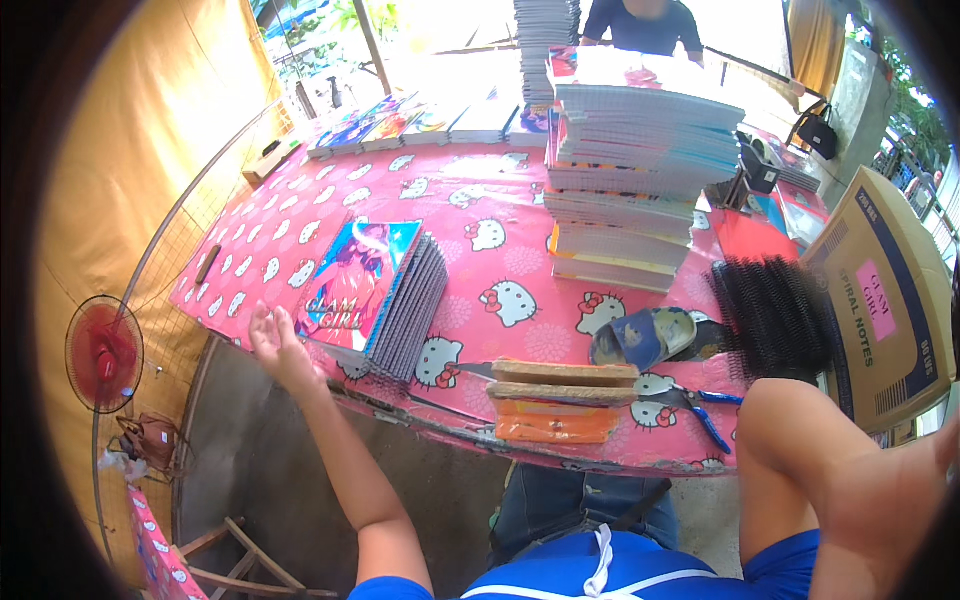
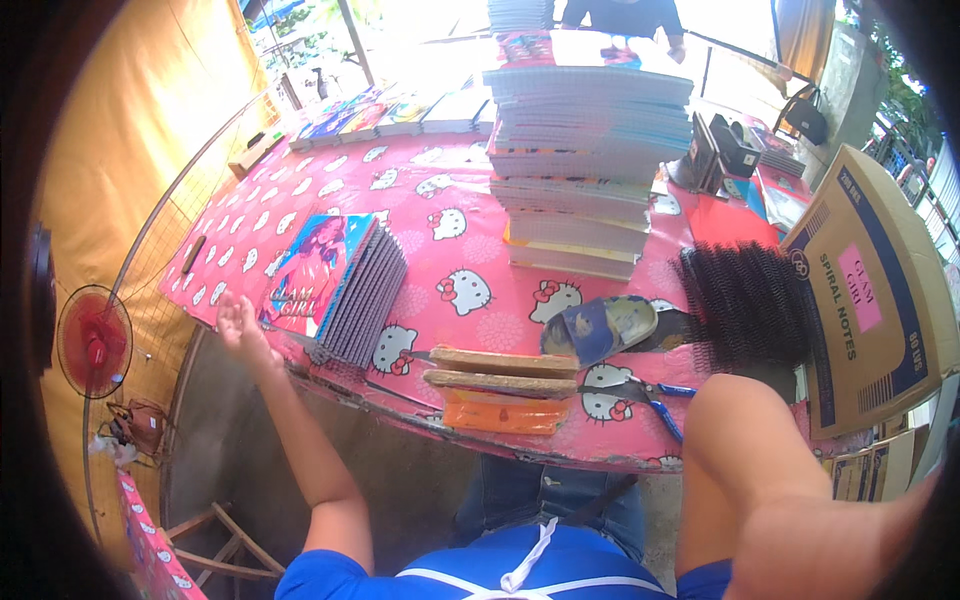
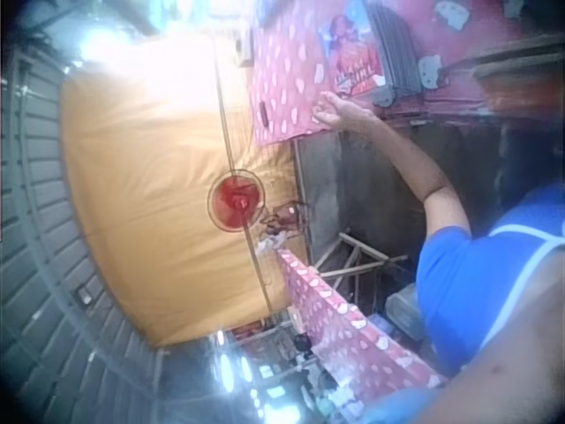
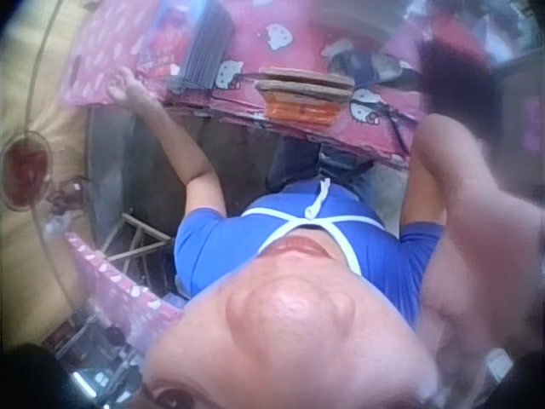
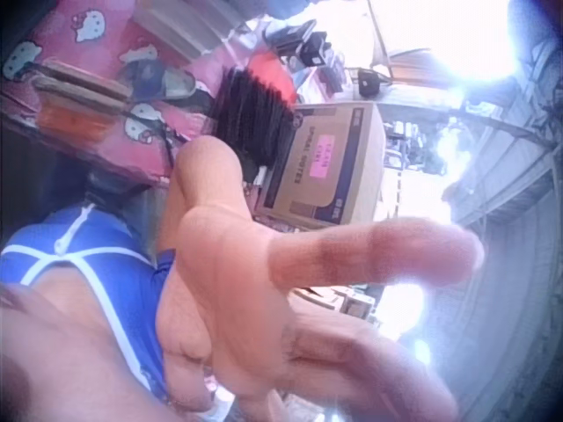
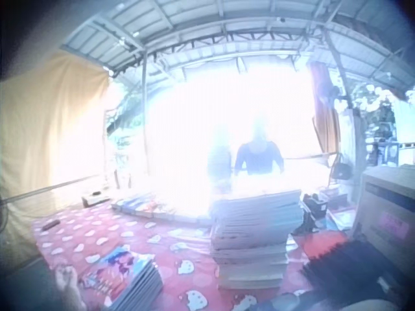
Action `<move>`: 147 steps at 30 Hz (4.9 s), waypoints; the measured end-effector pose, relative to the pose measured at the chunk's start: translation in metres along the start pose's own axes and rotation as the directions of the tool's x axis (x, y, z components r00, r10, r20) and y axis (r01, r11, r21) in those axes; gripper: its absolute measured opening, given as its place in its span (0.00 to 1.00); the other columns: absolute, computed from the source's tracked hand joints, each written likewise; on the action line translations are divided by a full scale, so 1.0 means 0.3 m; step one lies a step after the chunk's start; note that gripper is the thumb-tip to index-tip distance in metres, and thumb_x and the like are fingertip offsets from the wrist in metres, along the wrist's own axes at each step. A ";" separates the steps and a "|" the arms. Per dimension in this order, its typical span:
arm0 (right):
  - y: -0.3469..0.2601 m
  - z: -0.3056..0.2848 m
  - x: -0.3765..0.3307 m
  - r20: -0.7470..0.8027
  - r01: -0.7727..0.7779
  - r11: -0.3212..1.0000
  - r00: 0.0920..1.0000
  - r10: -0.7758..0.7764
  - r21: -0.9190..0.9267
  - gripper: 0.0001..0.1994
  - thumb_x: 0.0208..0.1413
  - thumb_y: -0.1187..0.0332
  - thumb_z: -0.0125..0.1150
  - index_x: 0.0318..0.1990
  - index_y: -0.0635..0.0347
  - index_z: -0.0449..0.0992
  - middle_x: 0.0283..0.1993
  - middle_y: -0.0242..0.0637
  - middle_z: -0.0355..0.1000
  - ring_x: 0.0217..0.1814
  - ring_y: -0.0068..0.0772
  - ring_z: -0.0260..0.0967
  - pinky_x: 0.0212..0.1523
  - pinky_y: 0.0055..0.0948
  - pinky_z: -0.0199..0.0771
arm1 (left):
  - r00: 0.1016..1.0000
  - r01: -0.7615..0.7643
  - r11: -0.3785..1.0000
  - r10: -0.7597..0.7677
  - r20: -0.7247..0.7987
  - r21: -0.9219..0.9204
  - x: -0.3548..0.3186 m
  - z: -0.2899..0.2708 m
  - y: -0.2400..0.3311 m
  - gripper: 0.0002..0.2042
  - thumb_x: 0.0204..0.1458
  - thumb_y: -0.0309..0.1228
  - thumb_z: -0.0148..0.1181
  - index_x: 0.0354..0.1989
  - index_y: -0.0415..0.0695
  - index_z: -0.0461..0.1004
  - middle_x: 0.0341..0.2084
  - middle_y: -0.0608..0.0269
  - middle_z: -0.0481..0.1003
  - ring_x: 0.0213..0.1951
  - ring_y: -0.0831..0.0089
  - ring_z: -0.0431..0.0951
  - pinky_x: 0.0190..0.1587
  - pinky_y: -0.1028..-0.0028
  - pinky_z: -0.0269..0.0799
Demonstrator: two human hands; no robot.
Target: The person inserts spiral-bound notebooks into plastic sleeves and stacks them on a table.
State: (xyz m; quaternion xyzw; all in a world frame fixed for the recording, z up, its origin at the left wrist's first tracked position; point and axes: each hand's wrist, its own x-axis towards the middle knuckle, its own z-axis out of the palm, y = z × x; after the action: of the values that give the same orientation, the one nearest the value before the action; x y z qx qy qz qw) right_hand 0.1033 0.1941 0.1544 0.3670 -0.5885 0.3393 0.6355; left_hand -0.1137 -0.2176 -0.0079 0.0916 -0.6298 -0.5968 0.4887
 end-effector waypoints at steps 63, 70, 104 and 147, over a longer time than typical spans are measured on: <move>0.028 -0.059 -0.736 0.389 -0.862 0.483 0.396 0.832 -0.154 0.36 0.52 0.67 0.64 0.67 0.58 0.52 0.68 0.51 0.54 0.59 0.42 0.64 0.56 0.38 0.64 | 0.649 0.465 0.870 -0.210 0.731 -0.163 -0.751 0.138 0.276 0.38 0.48 0.29 0.67 0.66 0.38 0.51 0.62 0.53 0.58 0.62 0.68 0.60 0.61 0.72 0.58; 0.608 -0.321 -0.751 0.251 -0.242 0.472 0.602 0.758 -0.848 0.15 0.51 0.60 0.63 0.40 0.63 0.79 0.40 0.47 0.76 0.38 0.43 0.75 0.42 0.35 0.73 | 0.821 -0.111 0.986 0.160 0.549 -0.122 -0.727 0.215 0.436 0.37 0.53 0.39 0.60 0.67 0.39 0.49 0.66 0.51 0.50 0.67 0.63 0.50 0.65 0.58 0.47; 0.261 -0.167 -0.372 0.722 -0.796 0.497 0.113 0.683 -0.345 0.10 0.50 0.75 0.60 0.42 0.63 0.77 0.27 0.36 0.69 0.27 0.28 0.67 0.29 0.27 0.67 | 0.466 -0.488 0.864 0.379 0.799 -0.125 -0.844 0.305 0.521 0.11 0.38 0.33 0.71 0.30 0.46 0.79 0.26 0.67 0.74 0.32 0.68 0.73 0.51 0.63 0.57; 0.465 -0.153 -0.565 0.694 -0.953 0.191 0.303 0.653 0.237 0.17 0.45 0.69 0.67 0.44 0.62 0.76 0.36 0.38 0.77 0.37 0.26 0.72 0.44 0.29 0.72 | 0.530 -0.453 0.882 0.384 0.756 -0.130 -0.823 0.281 0.487 0.15 0.33 0.36 0.74 0.27 0.48 0.73 0.23 0.69 0.74 0.31 0.68 0.73 0.52 0.61 0.57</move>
State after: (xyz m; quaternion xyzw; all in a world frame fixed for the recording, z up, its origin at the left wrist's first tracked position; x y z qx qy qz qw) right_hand -0.0073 0.3037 -0.0068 0.2363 -0.6668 0.7062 0.0291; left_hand 0.0185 0.0503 0.0059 -0.3023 -0.8026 -0.4173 0.3005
